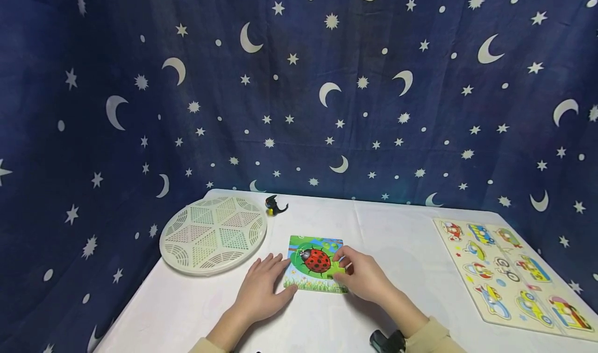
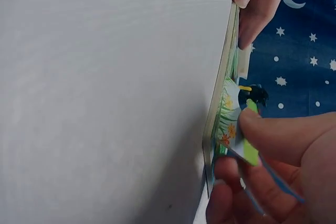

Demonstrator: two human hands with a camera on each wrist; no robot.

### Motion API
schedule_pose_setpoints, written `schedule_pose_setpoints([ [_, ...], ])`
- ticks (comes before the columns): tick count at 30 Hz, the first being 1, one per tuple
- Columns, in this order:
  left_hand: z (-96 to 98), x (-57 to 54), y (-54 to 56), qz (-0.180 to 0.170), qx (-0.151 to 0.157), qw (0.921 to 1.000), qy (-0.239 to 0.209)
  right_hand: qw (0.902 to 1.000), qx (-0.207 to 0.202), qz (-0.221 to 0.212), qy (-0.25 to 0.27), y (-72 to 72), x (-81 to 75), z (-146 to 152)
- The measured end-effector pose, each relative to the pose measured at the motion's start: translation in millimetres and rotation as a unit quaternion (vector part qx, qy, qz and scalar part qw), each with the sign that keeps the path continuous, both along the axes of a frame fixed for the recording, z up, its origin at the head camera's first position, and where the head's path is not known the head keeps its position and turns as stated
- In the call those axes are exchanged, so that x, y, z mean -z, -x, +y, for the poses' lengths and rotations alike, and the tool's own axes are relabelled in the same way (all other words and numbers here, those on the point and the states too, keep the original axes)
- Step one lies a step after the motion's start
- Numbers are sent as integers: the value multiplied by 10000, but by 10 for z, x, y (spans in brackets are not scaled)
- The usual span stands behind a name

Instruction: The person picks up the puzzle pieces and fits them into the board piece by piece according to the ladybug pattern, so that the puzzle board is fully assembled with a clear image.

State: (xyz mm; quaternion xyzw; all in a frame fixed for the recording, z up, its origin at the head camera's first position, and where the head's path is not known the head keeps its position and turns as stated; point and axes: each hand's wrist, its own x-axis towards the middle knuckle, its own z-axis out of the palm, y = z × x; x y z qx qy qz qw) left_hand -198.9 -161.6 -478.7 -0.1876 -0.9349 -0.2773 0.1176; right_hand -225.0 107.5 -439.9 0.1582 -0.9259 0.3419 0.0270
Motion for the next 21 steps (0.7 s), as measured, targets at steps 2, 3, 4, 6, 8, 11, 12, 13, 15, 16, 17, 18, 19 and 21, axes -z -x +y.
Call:
schedule_pose_setpoints([
  [2, 0, 1, 6, 6, 2, 10000, 9, 9999, 97, -13, -86, 9, 2, -18],
  [3, 0, 1, 8, 12, 1, 10000, 12, 9998, 136, -24, -120, 13, 1, -26],
  [4, 1, 1, 11, 15, -1, 10000, 10, 9997, 167, -19, -170, 19, 1, -33],
  [6, 0, 0, 11, 18, -13, 10000, 2, 9995, 196, -11, -266, 30, 1, -47],
  [8, 2, 0, 10, 28, -21, 10000, -7, 9991, 181, 7, -371, 40, 1, -58],
  [11, 11, 7, 9, 30, -12, 10000, -15, 9983, 170, 70, -550, 33, -3, -61],
  [12, 15, 10, 8, 35, -3, 10000, -10, 9981, 170, 70, -596, 29, -2, -60],
  [13, 20, 13, 11, 37, 2, 10000, 0, 9977, 178, 68, -648, 23, -2, -59],
  [15, 30, 18, 14, 47, 12, 10000, 7, 9972, 194, 85, -713, 11, -3, -49],
  [16, 36, 20, 15, 54, 14, 10000, 10, 9971, 203, 81, -731, 5, -1, -44],
  [17, 42, 21, 16, 57, 11, 10000, 16, 9970, 199, 84, -749, 0, -1, -37],
  [18, 47, 22, 17, 60, 9, 10000, 11, 9970, 189, 79, -753, -5, -1, -31],
  [19, 51, 22, 17, 61, 9, 10000, 4, 9969, 183, 87, -764, -12, 0, -27],
  [21, 56, 21, 15, 46, 14, 10000, -2, 9967, 160, 102, -795, -26, 3, -17],
])
